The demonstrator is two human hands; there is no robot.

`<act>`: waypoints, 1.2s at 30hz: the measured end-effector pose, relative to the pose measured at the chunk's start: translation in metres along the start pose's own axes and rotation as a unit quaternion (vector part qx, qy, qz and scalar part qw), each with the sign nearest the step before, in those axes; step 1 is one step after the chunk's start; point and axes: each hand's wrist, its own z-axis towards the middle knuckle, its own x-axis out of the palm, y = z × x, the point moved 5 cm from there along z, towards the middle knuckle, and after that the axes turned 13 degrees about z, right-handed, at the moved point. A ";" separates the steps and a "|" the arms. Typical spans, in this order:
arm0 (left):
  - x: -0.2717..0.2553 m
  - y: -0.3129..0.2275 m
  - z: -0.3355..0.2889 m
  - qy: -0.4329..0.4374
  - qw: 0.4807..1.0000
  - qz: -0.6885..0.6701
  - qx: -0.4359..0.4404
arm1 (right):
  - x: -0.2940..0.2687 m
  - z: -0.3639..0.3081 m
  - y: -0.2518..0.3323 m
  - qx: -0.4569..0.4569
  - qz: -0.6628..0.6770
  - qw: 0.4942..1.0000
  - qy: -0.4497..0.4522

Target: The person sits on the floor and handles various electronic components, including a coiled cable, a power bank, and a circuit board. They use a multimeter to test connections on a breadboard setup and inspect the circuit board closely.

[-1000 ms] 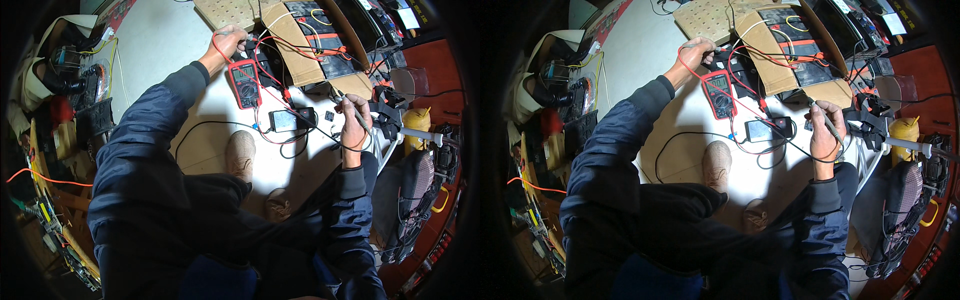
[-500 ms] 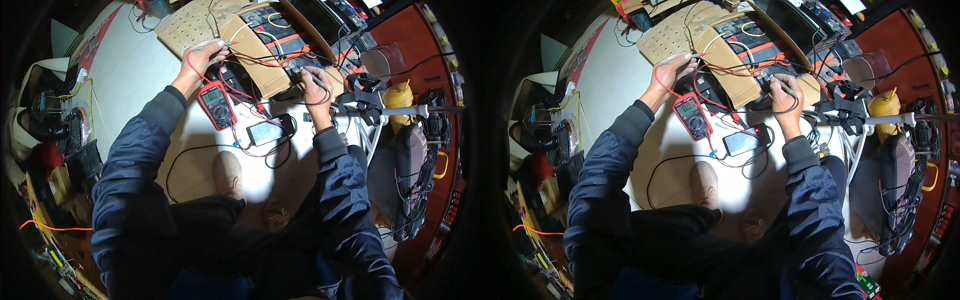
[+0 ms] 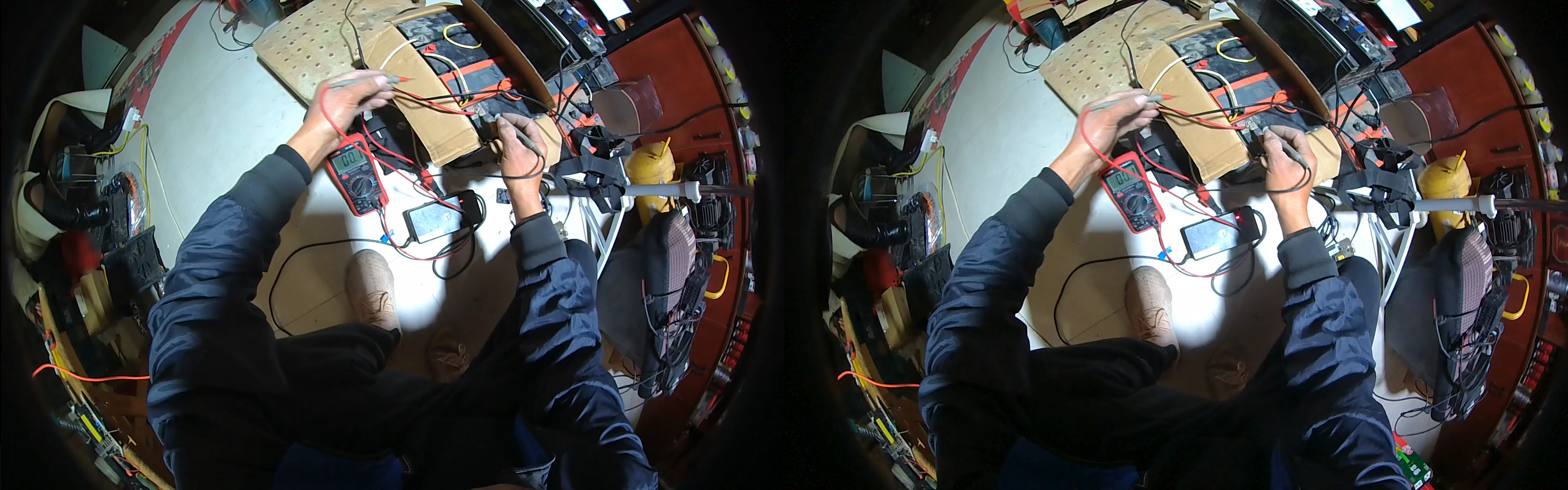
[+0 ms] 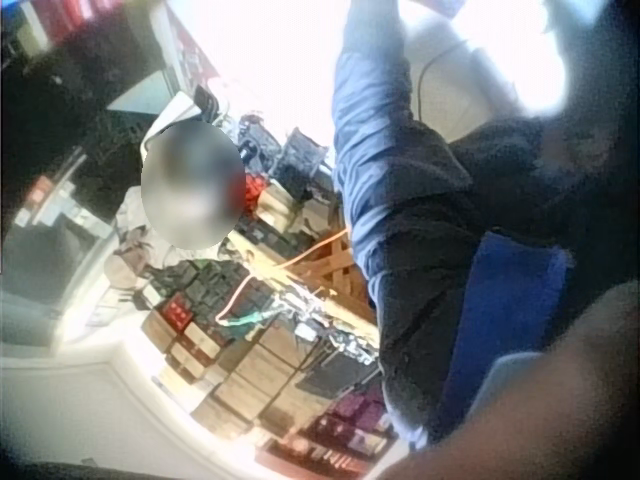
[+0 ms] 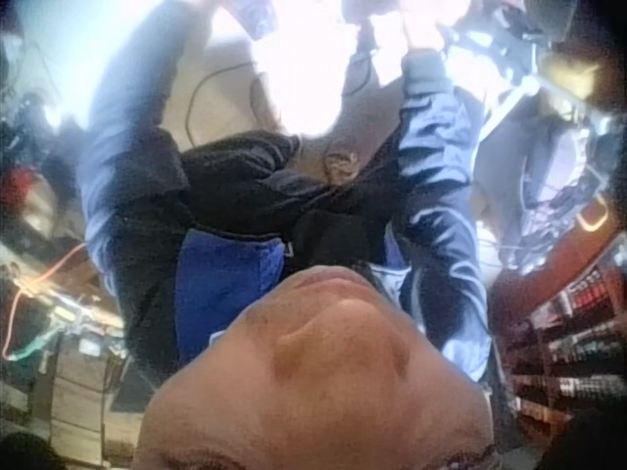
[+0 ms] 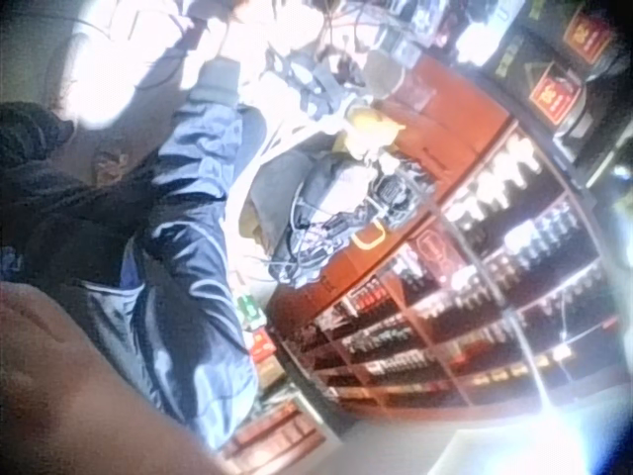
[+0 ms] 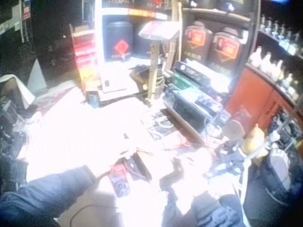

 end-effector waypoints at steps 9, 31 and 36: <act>0.023 -0.025 0.010 0.016 0.998 0.054 0.039 | 0.011 -0.019 0.029 0.019 0.046 0.999 0.012; 0.131 -0.048 -0.068 0.398 0.869 -0.275 -0.104 | 0.033 -0.069 0.120 -0.196 -0.170 0.940 0.223; 0.133 -0.052 -0.063 0.286 0.923 -0.232 -0.110 | 0.025 -0.056 0.117 -0.168 -0.166 0.950 0.203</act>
